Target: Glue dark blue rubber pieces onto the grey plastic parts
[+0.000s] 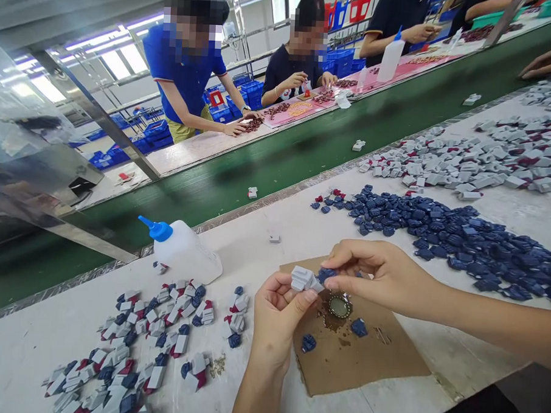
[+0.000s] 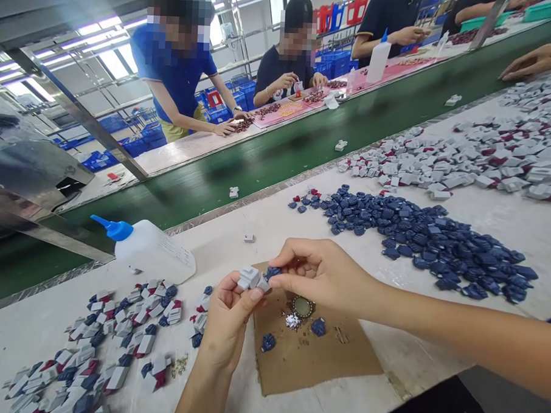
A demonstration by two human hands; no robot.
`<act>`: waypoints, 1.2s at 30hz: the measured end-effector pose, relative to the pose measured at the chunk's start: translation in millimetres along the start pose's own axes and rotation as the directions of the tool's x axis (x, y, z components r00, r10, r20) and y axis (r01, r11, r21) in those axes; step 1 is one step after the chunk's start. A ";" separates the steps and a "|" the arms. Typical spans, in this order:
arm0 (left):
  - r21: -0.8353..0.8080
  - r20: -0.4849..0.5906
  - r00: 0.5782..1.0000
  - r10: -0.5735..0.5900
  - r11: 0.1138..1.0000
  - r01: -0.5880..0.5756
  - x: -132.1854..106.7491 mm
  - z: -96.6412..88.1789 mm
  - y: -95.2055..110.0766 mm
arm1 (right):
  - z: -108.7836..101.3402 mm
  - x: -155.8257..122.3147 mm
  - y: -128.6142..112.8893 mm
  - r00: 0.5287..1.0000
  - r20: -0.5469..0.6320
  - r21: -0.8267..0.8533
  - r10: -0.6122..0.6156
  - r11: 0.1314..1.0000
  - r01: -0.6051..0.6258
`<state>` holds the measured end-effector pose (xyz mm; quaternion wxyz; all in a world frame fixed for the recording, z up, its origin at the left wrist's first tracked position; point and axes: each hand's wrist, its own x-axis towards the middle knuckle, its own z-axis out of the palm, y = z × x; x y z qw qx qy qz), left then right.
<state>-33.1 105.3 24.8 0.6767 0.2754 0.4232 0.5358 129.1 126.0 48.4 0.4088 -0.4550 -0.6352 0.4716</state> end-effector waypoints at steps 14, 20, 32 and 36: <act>0.632 0.036 0.992 0.124 0.765 -0.119 11.7 -23.4 14.2 | -1.3 85.6 17.2 0.880 0.470 -0.270 0.061 0.960 0.078; 0.912 -0.001 0.961 0.277 -0.395 0.115 18.1 -53.2 21.1 | 37.7 233.6 31.1 0.974 0.217 -0.634 -0.068 0.749 0.194; 0.804 -0.276 0.882 0.382 0.594 -0.005 24.3 -59.8 28.8 | 71.0 205.5 39.7 0.858 0.451 -0.559 -0.244 0.673 0.485; 0.447 -0.208 0.968 0.143 0.894 -0.036 30.5 -44.3 13.7 | 38.5 106.3 31.8 0.678 0.557 -0.371 -0.480 0.587 0.720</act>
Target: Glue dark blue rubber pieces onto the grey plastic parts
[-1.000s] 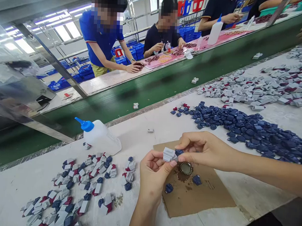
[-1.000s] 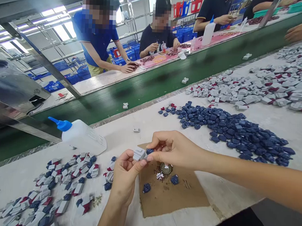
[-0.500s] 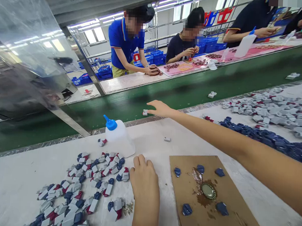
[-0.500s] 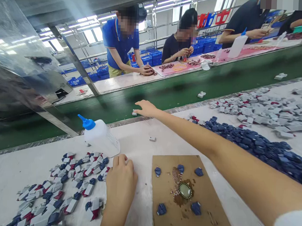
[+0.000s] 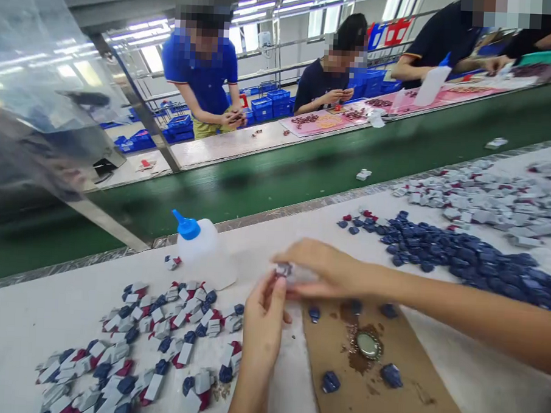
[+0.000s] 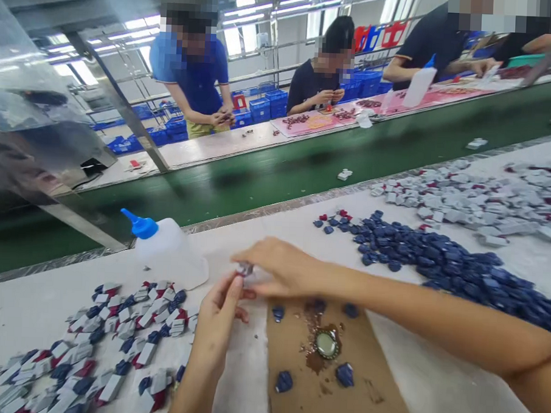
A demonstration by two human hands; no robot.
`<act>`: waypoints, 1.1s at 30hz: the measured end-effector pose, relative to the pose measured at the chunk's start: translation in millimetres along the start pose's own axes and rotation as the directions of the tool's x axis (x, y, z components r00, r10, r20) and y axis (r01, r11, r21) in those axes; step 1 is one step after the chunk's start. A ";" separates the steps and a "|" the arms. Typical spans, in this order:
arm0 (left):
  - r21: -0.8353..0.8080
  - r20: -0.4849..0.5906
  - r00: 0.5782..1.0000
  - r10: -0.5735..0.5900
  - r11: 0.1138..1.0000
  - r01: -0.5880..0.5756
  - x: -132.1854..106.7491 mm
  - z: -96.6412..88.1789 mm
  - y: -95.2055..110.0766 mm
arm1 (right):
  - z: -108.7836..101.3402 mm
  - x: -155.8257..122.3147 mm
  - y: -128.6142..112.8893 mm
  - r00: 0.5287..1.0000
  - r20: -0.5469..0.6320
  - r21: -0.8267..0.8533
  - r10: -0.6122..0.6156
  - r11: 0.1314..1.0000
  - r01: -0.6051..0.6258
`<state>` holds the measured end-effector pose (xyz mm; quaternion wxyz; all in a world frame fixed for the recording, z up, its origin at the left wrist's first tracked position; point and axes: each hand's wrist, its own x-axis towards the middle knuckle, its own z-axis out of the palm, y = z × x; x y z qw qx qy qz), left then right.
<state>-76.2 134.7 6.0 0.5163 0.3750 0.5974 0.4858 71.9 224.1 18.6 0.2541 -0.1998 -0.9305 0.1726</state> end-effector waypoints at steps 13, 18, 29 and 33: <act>-0.207 0.128 0.990 -0.066 0.974 0.092 -22.8 36.9 -8.5 | -59.8 -160.6 25.5 0.734 -0.133 -0.473 0.666 0.608 -0.637; -0.177 0.164 0.984 -0.068 0.979 0.097 -16.2 31.3 -11.1 | -51.4 -156.4 31.0 0.704 -0.105 -0.427 0.703 0.607 -0.670; -0.194 0.198 0.977 -0.076 0.974 0.115 -20.1 28.6 -5.6 | -40.9 -141.0 -49.6 0.886 0.152 0.069 0.438 0.889 -0.452; -0.196 0.230 0.969 -0.094 0.970 0.141 -23.2 31.1 -3.3 | -22.0 -134.5 -62.1 0.913 0.214 -0.179 0.347 0.933 -0.313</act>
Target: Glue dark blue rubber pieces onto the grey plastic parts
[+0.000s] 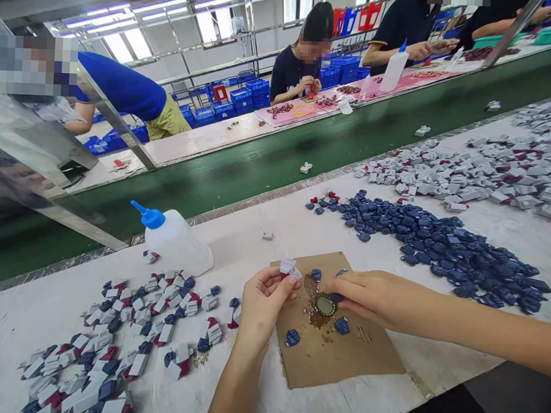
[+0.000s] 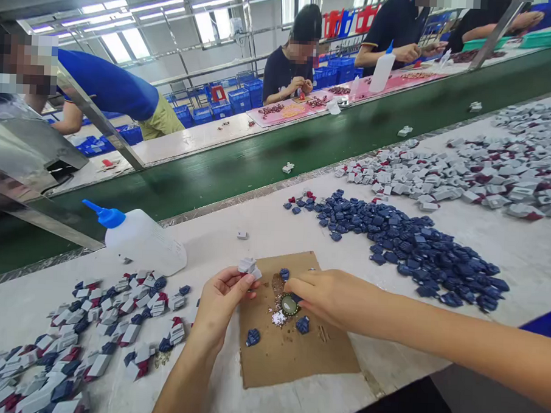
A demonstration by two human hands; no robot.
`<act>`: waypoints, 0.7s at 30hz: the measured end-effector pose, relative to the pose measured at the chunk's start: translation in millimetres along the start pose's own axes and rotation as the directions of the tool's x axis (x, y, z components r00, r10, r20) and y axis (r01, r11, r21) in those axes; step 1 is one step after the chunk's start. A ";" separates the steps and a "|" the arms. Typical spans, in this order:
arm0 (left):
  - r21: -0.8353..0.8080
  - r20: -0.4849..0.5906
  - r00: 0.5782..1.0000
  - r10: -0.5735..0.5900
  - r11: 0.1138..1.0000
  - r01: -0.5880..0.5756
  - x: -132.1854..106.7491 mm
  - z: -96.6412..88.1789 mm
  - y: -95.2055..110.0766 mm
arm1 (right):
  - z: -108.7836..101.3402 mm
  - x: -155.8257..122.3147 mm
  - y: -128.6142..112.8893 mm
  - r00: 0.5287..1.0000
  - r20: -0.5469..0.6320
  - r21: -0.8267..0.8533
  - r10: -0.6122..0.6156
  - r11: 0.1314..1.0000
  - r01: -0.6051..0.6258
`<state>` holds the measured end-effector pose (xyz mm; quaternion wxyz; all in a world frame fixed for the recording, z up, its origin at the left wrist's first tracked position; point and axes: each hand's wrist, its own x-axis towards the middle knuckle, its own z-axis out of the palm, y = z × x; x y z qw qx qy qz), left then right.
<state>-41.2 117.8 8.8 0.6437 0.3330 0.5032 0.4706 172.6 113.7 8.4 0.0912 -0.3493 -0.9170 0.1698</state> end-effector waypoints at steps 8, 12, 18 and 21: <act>-0.140 0.065 0.995 -0.072 0.987 0.081 -3.2 1.7 -0.3 | -1.4 19.5 5.0 0.969 -0.133 0.019 -0.208 0.977 0.212; -0.183 0.116 0.989 -0.092 0.977 0.113 -5.9 2.8 1.2 | -26.5 24.9 -3.4 0.905 -0.425 0.270 0.015 0.957 0.110; -0.194 0.167 0.983 -0.080 0.974 0.113 -8.5 4.8 2.8 | -34.6 30.7 -14.5 0.876 -0.478 0.346 0.071 0.932 0.113; -0.192 0.192 0.979 -0.074 0.975 0.112 -9.8 5.4 2.6 | -32.3 32.6 -15.8 0.875 -0.480 0.356 0.063 0.925 0.129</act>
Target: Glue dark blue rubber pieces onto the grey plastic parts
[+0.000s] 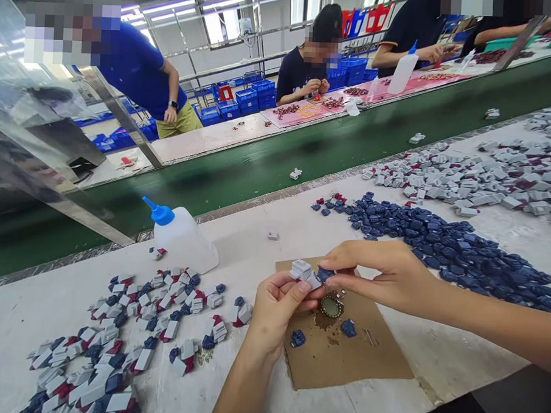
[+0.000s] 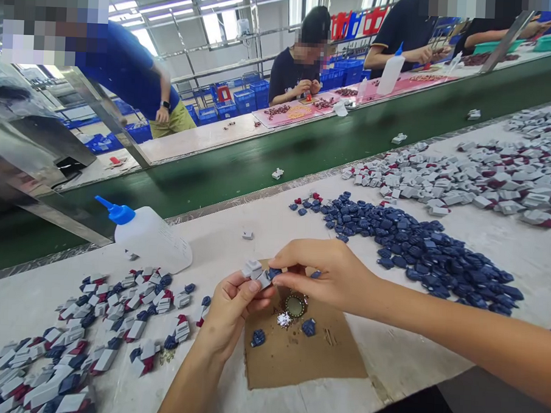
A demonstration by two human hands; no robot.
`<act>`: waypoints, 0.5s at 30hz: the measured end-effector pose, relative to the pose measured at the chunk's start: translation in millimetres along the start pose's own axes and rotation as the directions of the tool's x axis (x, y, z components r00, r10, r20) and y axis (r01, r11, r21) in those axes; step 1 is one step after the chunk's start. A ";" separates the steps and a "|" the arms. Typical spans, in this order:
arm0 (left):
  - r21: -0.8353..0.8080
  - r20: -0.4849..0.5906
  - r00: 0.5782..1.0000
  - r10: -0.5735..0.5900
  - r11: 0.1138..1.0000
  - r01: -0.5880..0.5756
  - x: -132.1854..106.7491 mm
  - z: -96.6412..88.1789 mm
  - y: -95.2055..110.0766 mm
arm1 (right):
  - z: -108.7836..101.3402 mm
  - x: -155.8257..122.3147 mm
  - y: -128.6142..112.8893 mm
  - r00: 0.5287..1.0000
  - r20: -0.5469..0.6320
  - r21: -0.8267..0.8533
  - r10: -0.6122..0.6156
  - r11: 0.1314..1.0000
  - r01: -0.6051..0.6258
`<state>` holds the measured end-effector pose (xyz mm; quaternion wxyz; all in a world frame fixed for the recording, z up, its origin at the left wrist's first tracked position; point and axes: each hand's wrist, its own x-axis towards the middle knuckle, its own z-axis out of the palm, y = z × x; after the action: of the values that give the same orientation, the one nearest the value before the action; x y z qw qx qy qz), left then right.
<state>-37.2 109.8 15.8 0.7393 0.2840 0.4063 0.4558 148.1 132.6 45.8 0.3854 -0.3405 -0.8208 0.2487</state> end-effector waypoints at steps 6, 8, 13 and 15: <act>-0.044 -0.019 1.000 0.018 0.999 -0.019 -1.2 2.6 -4.4 | 10.4 -2.1 6.0 0.997 -0.051 0.064 -0.064 0.996 0.067; -0.045 -0.033 0.999 0.031 0.998 -0.033 -0.2 2.6 -6.9 | 16.2 -3.6 9.3 0.994 -0.081 0.055 -0.072 0.996 0.076; -0.046 -0.077 0.997 0.012 0.999 -0.015 3.9 0.3 -8.5 | 27.7 -5.1 15.6 0.986 -0.124 0.039 -0.111 0.992 0.117; -0.025 -0.082 0.997 0.008 1.000 -0.010 5.5 -0.9 -7.3 | 29.0 -3.6 18.0 0.988 -0.101 0.045 -0.121 0.991 0.126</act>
<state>-33.4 111.7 7.7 0.7233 0.2575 0.4294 0.4755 133.1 137.2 15.3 0.4485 -0.2910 -0.8137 0.2282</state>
